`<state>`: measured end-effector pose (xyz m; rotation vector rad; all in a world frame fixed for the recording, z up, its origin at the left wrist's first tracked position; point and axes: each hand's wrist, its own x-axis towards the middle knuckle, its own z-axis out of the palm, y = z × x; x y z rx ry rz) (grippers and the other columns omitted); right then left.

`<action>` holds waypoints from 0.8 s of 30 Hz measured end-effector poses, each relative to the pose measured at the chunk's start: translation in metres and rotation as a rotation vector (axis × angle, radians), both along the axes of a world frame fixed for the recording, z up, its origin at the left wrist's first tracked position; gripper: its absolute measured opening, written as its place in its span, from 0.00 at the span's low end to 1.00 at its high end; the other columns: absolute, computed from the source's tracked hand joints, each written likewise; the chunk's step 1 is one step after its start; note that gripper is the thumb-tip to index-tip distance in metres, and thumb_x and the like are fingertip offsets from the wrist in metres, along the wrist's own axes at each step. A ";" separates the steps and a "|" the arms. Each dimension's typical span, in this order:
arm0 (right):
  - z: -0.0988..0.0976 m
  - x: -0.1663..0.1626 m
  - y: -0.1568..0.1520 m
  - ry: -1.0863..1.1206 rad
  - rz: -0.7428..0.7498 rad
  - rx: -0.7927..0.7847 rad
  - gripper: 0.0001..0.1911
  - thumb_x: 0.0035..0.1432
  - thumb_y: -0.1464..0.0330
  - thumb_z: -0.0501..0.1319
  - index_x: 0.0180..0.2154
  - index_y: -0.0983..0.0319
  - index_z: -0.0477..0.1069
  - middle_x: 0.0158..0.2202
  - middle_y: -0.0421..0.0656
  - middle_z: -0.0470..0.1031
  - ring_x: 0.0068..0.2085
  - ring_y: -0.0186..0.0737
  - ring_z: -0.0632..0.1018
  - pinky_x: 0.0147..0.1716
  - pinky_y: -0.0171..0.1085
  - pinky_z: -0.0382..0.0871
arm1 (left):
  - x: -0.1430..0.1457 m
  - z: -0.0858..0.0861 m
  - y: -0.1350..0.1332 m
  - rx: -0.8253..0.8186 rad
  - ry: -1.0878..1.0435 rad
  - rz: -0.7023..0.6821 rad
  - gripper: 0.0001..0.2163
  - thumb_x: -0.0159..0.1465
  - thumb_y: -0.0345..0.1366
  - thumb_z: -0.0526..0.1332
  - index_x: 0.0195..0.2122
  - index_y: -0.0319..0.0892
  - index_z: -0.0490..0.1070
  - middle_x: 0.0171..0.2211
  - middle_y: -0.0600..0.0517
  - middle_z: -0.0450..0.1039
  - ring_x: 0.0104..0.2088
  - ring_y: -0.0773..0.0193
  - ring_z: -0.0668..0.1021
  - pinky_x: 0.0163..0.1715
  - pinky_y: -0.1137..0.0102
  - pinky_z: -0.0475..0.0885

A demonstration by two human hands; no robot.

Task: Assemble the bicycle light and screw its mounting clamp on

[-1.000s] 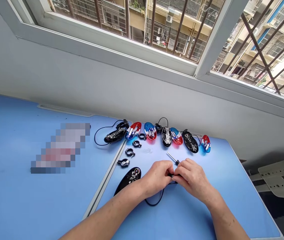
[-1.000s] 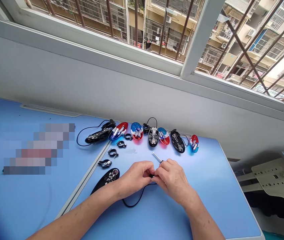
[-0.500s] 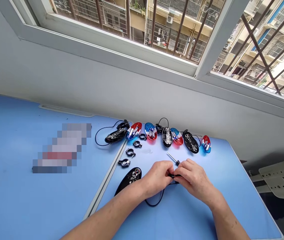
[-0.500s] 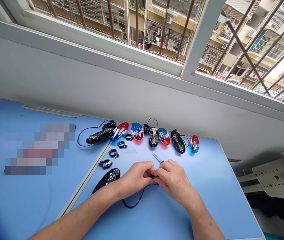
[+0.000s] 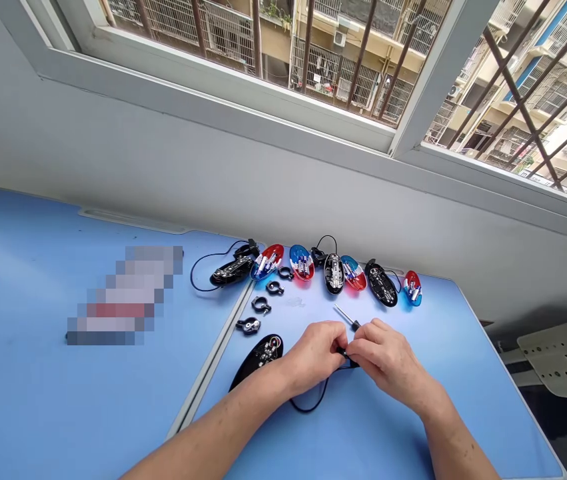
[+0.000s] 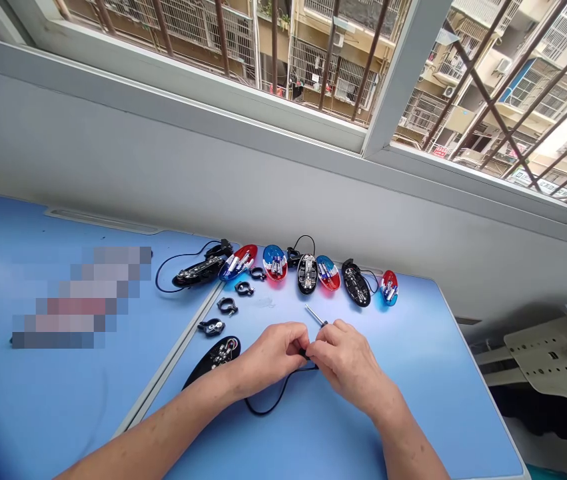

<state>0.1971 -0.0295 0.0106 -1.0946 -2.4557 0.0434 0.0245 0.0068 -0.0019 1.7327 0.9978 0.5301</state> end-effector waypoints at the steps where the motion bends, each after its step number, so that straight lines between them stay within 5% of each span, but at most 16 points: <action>1: 0.000 0.000 0.000 -0.004 0.002 0.003 0.11 0.64 0.75 0.51 0.34 0.60 0.70 0.27 0.42 0.70 0.28 0.35 0.65 0.26 0.33 0.58 | 0.000 0.000 0.000 0.001 0.000 0.001 0.07 0.46 0.23 0.55 0.21 0.42 0.62 0.20 0.60 0.63 0.24 0.68 0.65 0.23 0.75 0.59; 7: -0.004 0.000 0.002 -0.041 -0.038 0.046 0.10 0.64 0.67 0.54 0.31 0.61 0.69 0.28 0.43 0.70 0.29 0.37 0.66 0.28 0.35 0.59 | 0.001 -0.002 0.000 0.007 -0.002 0.017 0.05 0.49 0.28 0.59 0.21 0.42 0.62 0.20 0.60 0.63 0.24 0.68 0.65 0.22 0.75 0.59; 24: 0.003 -0.002 -0.001 -0.043 -0.011 0.026 0.11 0.64 0.75 0.51 0.34 0.59 0.71 0.28 0.42 0.71 0.28 0.35 0.64 0.25 0.33 0.57 | 0.000 -0.001 0.000 -0.007 -0.012 0.008 0.05 0.46 0.26 0.55 0.21 0.43 0.62 0.20 0.60 0.62 0.24 0.68 0.65 0.23 0.75 0.59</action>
